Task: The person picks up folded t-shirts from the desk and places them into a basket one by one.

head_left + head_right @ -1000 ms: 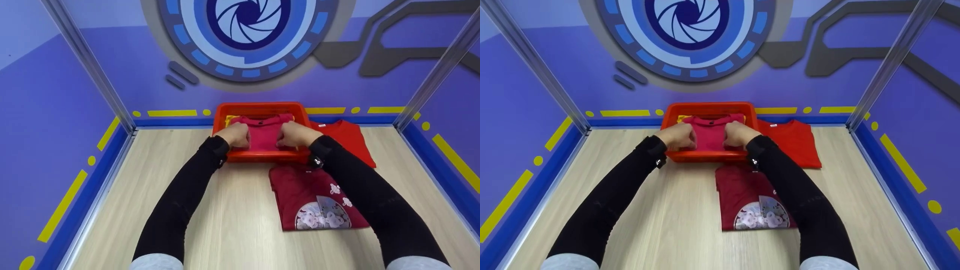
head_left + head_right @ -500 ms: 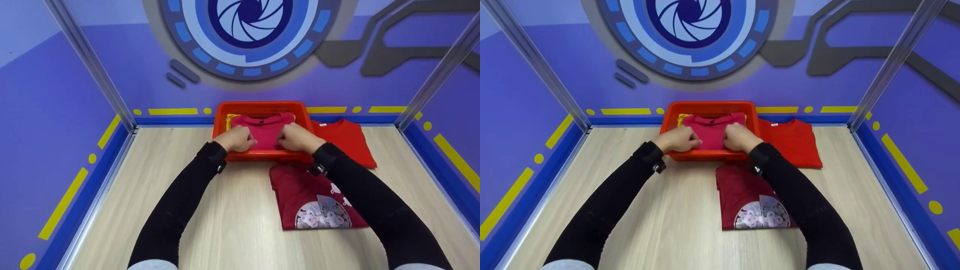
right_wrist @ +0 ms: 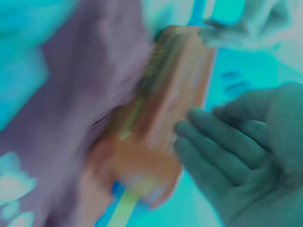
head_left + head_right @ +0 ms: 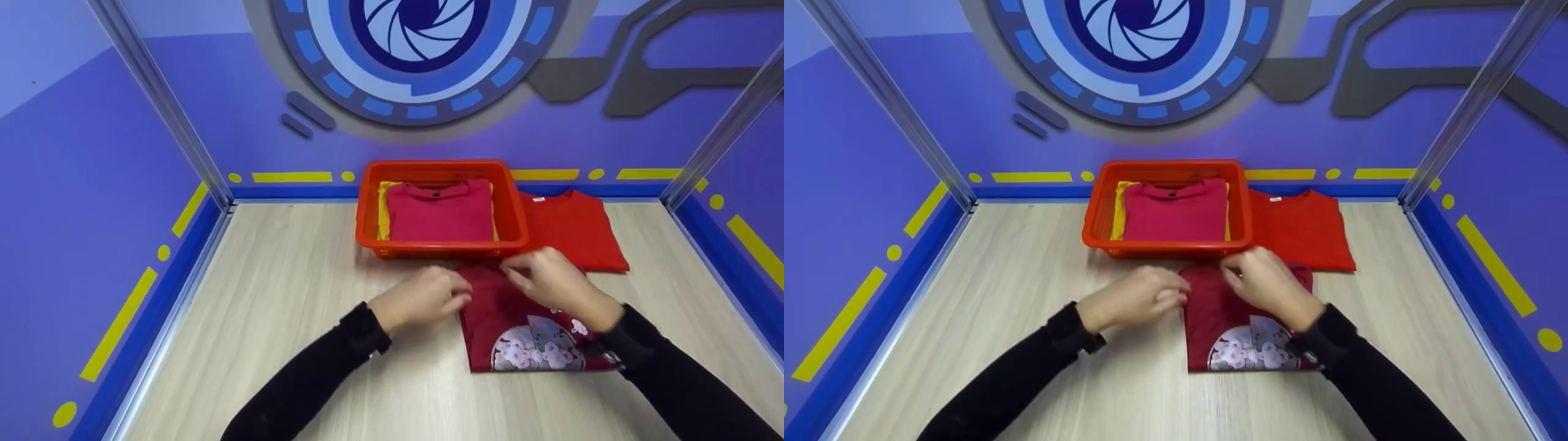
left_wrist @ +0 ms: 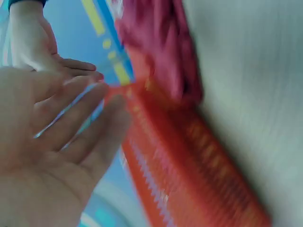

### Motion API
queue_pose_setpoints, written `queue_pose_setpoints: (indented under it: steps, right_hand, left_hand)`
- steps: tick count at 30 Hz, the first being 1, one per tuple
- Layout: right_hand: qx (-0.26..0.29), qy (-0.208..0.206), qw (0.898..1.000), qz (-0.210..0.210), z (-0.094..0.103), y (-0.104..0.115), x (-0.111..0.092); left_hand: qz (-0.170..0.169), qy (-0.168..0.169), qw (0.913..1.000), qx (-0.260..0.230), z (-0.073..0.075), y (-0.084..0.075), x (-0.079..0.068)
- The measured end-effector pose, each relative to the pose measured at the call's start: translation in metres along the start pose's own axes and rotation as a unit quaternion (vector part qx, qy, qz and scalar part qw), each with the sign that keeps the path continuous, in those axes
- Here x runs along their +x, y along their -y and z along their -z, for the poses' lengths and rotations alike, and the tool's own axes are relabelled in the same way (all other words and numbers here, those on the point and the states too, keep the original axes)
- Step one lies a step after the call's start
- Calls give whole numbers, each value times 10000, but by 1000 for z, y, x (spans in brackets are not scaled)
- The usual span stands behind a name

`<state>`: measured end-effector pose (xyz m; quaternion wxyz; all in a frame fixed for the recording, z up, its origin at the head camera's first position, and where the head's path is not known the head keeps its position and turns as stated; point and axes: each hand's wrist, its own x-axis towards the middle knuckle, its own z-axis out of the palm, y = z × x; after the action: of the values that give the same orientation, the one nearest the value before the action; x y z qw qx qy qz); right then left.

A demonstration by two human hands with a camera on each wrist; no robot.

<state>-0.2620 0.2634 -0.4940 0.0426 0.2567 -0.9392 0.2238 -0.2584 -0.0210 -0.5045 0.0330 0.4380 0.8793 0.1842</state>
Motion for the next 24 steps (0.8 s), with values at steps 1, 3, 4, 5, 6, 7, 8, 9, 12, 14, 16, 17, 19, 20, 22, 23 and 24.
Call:
queue_pose_setpoints:
  steps: [1,3,4,5,6,7,8,9,12,14,16,17,19,20,22,23,24]
  right_hand:
    - [-119,229,9996,-133,2,-9,-10]
    - [-286,652,9966,-423,5,-26,-28]
    - [-319,823,9944,-582,7,-35,-36]
    - [-364,940,9926,-679,8,-43,-44]
    - [-447,1009,9913,-718,8,-50,-52]
    - [-506,1046,9904,-747,7,-56,-59]
    - [-534,1047,9898,-805,5,-61,-64]
    - [-571,1024,9896,-836,3,-65,-68]
    - [-741,844,9910,-731,-6,-68,-74]
    - [-752,763,9914,-756,-12,-66,-72]
    - [-785,713,9915,-747,-15,-62,-70]
    - [-810,690,9914,-763,-16,-60,-70]
    - [-881,680,9902,-840,-17,-56,-69]
    - [-909,686,9894,-896,-18,-54,-70]
    - [-929,690,9884,-981,-18,-50,-71]
    - [-936,698,9882,-995,-19,-48,-72]
    - [-930,710,9881,-1002,-20,-46,-72]
  left_hand:
    - [7,195,9997,125,-8,-3,1]
    - [95,533,9979,366,-22,-9,4]
    - [143,650,9966,491,-28,-12,6]
    - [181,728,9954,590,-33,-15,8]
    - [216,790,9944,664,-38,-17,10]
    - [220,840,9937,708,-42,-19,12]
    - [196,890,9931,733,-46,-20,14]
    - [177,928,9926,762,-49,-20,16]
    - [165,1029,9897,978,-59,-19,19]
    - [250,1079,9868,1179,-62,-16,19]
    - [398,1104,9835,1376,-63,-13,18]
    - [485,1118,9824,1418,-63,-12,17]
    - [647,1160,9806,1445,-60,-10,14]
    - [709,1191,9798,1444,-59,-9,12]
    - [782,1248,9785,1447,-55,-8,7]
    - [801,1267,9778,1464,-53,-7,4]
    - [800,1288,9772,1488,-51,-6,1]
